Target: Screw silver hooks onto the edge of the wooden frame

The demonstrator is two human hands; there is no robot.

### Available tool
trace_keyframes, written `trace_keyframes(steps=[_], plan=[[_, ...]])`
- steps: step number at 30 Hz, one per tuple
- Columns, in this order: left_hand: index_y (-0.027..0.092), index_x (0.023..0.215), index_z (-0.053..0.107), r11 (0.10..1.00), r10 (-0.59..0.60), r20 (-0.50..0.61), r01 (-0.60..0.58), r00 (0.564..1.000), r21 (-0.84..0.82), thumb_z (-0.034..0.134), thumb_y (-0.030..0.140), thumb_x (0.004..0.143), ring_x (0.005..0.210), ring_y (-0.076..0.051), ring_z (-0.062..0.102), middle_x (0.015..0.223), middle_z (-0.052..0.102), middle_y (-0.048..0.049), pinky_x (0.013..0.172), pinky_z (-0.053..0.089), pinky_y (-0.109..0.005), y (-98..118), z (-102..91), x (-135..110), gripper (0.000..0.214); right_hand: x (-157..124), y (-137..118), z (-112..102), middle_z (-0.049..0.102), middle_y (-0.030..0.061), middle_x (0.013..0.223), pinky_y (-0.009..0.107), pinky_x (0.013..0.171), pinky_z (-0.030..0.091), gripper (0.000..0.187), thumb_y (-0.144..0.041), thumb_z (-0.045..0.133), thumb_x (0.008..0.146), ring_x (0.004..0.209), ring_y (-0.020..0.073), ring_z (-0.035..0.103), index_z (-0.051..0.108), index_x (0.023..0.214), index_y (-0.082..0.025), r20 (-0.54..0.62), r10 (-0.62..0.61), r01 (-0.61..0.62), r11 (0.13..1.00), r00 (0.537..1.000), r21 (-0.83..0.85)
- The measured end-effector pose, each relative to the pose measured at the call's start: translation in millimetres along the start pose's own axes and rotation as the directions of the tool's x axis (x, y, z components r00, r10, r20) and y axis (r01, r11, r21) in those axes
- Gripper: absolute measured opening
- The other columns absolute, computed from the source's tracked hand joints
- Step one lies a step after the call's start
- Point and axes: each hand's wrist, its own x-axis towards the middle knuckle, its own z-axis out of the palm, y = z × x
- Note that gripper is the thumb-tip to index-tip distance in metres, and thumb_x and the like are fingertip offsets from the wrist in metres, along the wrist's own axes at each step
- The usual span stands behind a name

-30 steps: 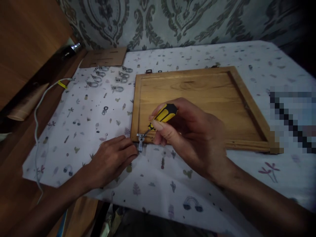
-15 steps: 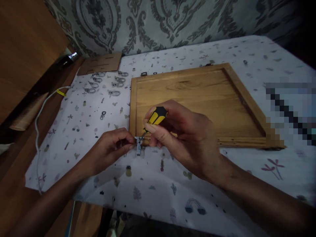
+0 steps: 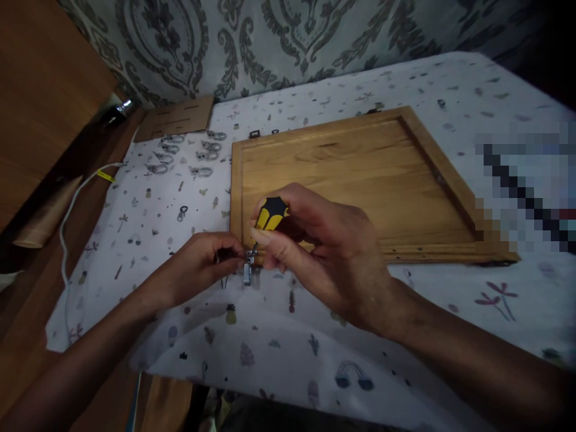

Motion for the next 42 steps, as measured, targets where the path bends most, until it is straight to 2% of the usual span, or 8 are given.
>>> trace_keyframes(steps=[5,13,21,27,33,42], plan=[[0.016,0.091,0.071,0.999,-0.034,0.051,0.036,0.998,-0.038,0.058,0.030,0.093,0.070,-0.014,0.063,0.081,0.071,-0.0021,0.063,0.051,-0.024,4,-2.7,5,0.019,0,2,0,0.058,-0.0035,0.074,0.024,0.056,0.050,0.014,-0.033,0.065,0.098,0.061,0.0114,0.058,0.057,0.092,-0.023,0.004,-0.057,0.057,0.998,0.998,0.018],[0.016,0.096,0.074,1.000,-0.023,0.109,0.024,0.994,-0.010,0.060,0.032,0.095,0.066,-0.014,0.064,0.074,0.070,-0.0013,0.059,0.051,-0.023,6,-8.9,9,0.021,1,1,1,0.057,-0.0029,0.074,0.026,0.056,0.051,0.013,-0.032,0.065,0.098,0.061,0.0126,0.059,0.056,0.093,-0.023,0.005,-0.035,0.035,0.999,0.999,0.036],[0.015,0.094,0.073,0.999,-0.005,0.134,0.010,0.991,-0.041,0.058,0.034,0.096,0.065,-0.014,0.064,0.075,0.070,-0.0028,0.055,0.050,-0.022,9,-10.9,11,0.024,1,1,0,0.058,-0.0039,0.072,0.025,0.055,0.051,0.016,-0.035,0.066,0.097,0.061,0.0124,0.059,0.056,0.091,-0.024,0.023,-0.008,0.007,0.999,1.000,0.048],[0.015,0.089,0.072,0.995,-0.045,0.131,0.056,0.990,-0.079,0.060,0.037,0.095,0.064,-0.014,0.063,0.074,0.069,-0.0029,0.055,0.050,-0.023,9,-10.2,13,0.025,1,0,0,0.057,-0.0034,0.073,0.025,0.053,0.049,0.017,-0.034,0.068,0.095,0.059,0.0120,0.057,0.055,0.092,-0.024,0.029,-0.009,0.006,0.997,1.000,0.079],[0.014,0.080,0.068,0.975,-0.144,0.151,0.166,0.978,-0.148,0.061,0.031,0.090,0.056,-0.010,0.054,0.064,0.060,0.0012,0.050,0.046,-0.021,10,-10.1,13,0.020,0,-1,-1,0.057,-0.0033,0.071,0.026,0.054,0.049,0.016,-0.033,0.067,0.096,0.057,0.0116,0.056,0.055,0.091,-0.023,0.040,0.004,-0.006,0.998,0.999,0.057],[0.012,0.082,0.067,0.952,-0.218,0.177,0.249,0.960,-0.178,0.064,0.038,0.084,0.058,-0.010,0.049,0.066,0.057,0.0018,0.054,0.043,-0.022,13,-10.8,15,0.026,-1,-1,0,0.060,-0.0021,0.074,0.026,0.057,0.050,0.015,-0.033,0.065,0.098,0.060,0.0118,0.057,0.057,0.092,-0.022,0.029,0.017,-0.019,0.999,0.999,0.036]])
